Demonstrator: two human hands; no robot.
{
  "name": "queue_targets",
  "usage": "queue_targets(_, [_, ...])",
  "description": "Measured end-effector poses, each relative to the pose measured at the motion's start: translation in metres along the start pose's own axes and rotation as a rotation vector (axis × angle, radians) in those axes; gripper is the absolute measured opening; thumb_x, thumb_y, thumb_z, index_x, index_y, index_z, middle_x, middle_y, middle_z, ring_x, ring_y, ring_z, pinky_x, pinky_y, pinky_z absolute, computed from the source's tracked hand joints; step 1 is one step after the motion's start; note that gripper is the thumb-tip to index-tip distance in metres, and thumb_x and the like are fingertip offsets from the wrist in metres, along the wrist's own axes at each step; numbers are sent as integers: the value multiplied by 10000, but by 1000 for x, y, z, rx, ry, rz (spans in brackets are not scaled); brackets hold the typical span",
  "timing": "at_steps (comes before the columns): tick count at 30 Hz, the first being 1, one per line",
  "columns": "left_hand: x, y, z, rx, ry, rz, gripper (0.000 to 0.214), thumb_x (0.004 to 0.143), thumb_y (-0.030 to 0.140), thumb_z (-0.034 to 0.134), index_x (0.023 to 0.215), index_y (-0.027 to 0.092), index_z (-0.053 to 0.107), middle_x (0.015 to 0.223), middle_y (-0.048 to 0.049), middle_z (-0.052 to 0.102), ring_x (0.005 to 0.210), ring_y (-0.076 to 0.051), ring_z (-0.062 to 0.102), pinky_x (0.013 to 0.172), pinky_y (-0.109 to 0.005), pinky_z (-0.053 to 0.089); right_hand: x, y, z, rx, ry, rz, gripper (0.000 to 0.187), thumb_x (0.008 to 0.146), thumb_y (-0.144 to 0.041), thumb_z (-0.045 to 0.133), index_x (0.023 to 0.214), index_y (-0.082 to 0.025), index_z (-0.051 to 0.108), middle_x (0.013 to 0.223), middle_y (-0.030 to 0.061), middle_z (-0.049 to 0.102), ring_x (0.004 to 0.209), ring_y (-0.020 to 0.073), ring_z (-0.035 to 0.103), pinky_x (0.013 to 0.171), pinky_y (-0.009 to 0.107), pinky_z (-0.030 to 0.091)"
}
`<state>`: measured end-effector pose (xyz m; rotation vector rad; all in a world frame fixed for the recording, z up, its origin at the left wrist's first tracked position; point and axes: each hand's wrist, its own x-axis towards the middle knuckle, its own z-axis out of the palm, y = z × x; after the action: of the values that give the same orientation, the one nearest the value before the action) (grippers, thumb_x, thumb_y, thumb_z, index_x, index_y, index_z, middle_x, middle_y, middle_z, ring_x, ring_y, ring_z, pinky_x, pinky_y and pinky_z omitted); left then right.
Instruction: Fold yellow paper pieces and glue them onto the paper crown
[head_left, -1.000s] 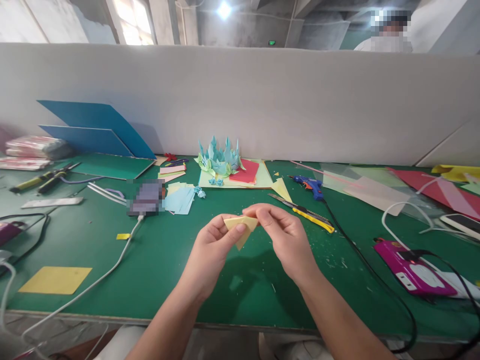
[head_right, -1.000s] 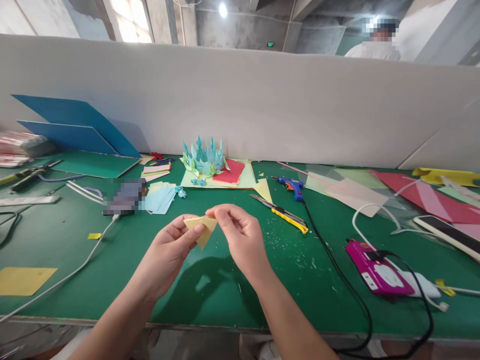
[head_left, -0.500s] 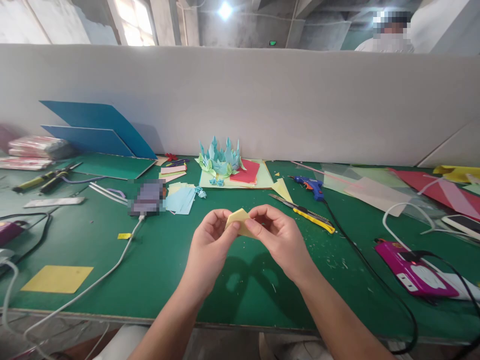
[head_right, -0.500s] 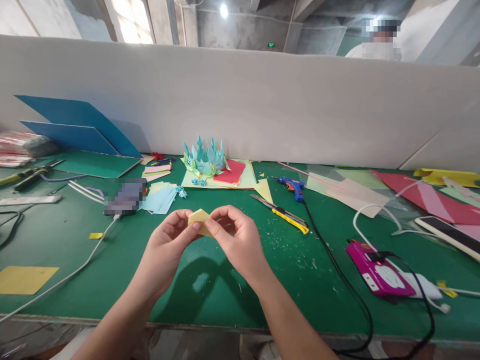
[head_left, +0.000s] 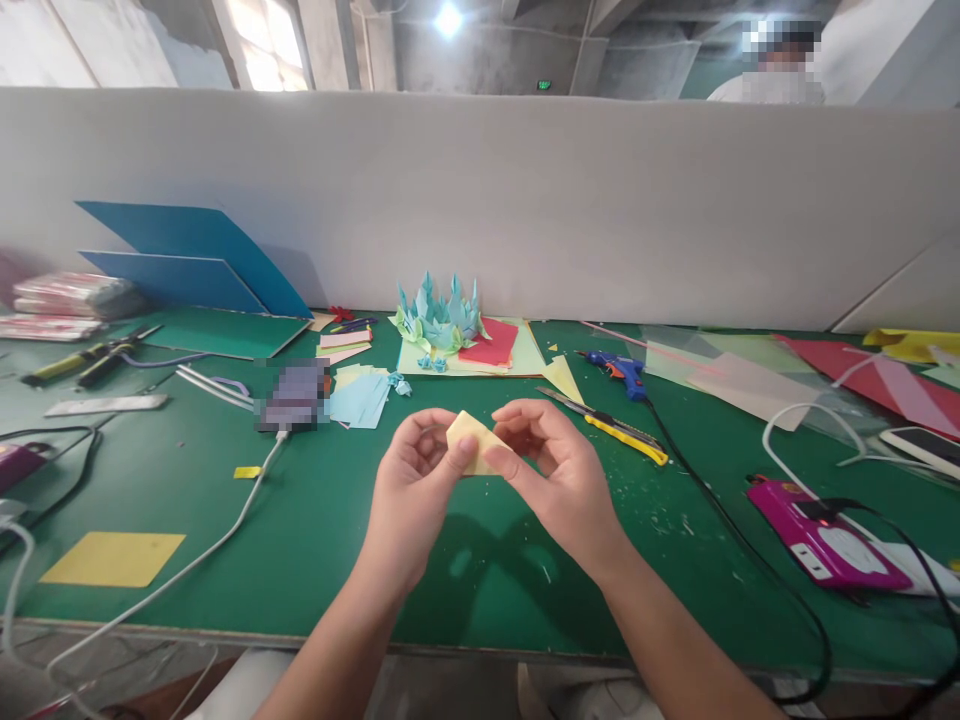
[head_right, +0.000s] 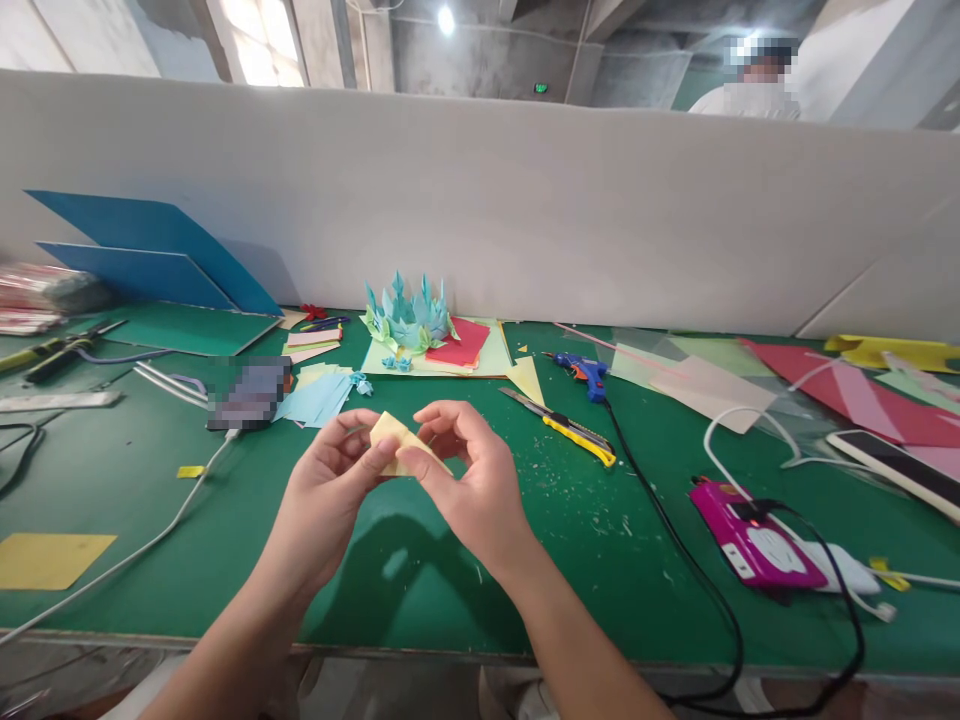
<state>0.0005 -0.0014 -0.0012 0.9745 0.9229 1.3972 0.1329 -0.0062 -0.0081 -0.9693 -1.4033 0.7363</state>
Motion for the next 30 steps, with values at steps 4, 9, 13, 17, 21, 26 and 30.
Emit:
queue_targets(4, [1, -1, 0, -44, 44, 73, 330, 631, 301, 805, 821, 216, 550, 662, 67, 606, 599, -79, 552, 583, -182, 442, -1, 6, 0, -104, 4, -132, 198, 736, -266, 713, 850, -237, 554, 798, -18, 610, 703, 133, 577, 667, 271, 513])
queue_targets(9, [-1, 0, 2, -12, 56, 98, 239, 643, 335, 795, 709, 172, 633, 716, 30, 616, 646, -76, 533, 605, -175, 437, -1, 6, -2, -132, 1, -257, 165, 773, -229, 695, 793, -234, 532, 817, -8, 601, 753, 141, 576, 664, 273, 501])
queue_targets(13, [-2, 0, 2, 4, 86, 96, 243, 632, 357, 802, 735, 178, 674, 770, 7, 657, 677, -98, 556, 627, -201, 458, 0, 3, -5, -162, 7, -290, 189, 783, -261, 703, 748, -235, 519, 826, 10, 610, 766, 157, 584, 650, 287, 497])
queue_targets(17, [-1, -1, 1, 23, 98, 113, 255, 619, 368, 809, 753, 185, 693, 782, -2, 686, 662, -101, 566, 607, -206, 460, 1, 1, -8, -226, -6, -360, 189, 795, -304, 705, 733, -239, 539, 860, 26, 629, 795, 172, 597, 659, 304, 492])
queue_targets(21, [-1, -2, 1, 25, 79, 102, 268, 619, 346, 817, 793, 187, 688, 777, 2, 695, 639, -93, 579, 590, -200, 468, 2, 0, -12, -285, -11, -430, 145, 800, -280, 709, 750, -245, 578, 890, 24, 629, 833, 174, 605, 745, 329, 485])
queue_targets(26, [-4, -2, 0, 73, 45, 122, 252, 642, 314, 803, 823, 184, 685, 771, -14, 706, 646, -108, 593, 579, -209, 474, 3, 1, -14, -292, -19, -468, 118, 815, -311, 691, 729, -253, 636, 837, 12, 615, 781, 165, 601, 719, 322, 479])
queue_targets(30, [-5, 0, 2, 105, 41, 142, 244, 636, 302, 798, 821, 188, 687, 802, -27, 716, 676, -130, 616, 595, -231, 490, 3, 0, -13, -287, -5, -425, 141, 825, -363, 672, 725, -264, 675, 743, 2, 584, 692, 156, 574, 631, 307, 466])
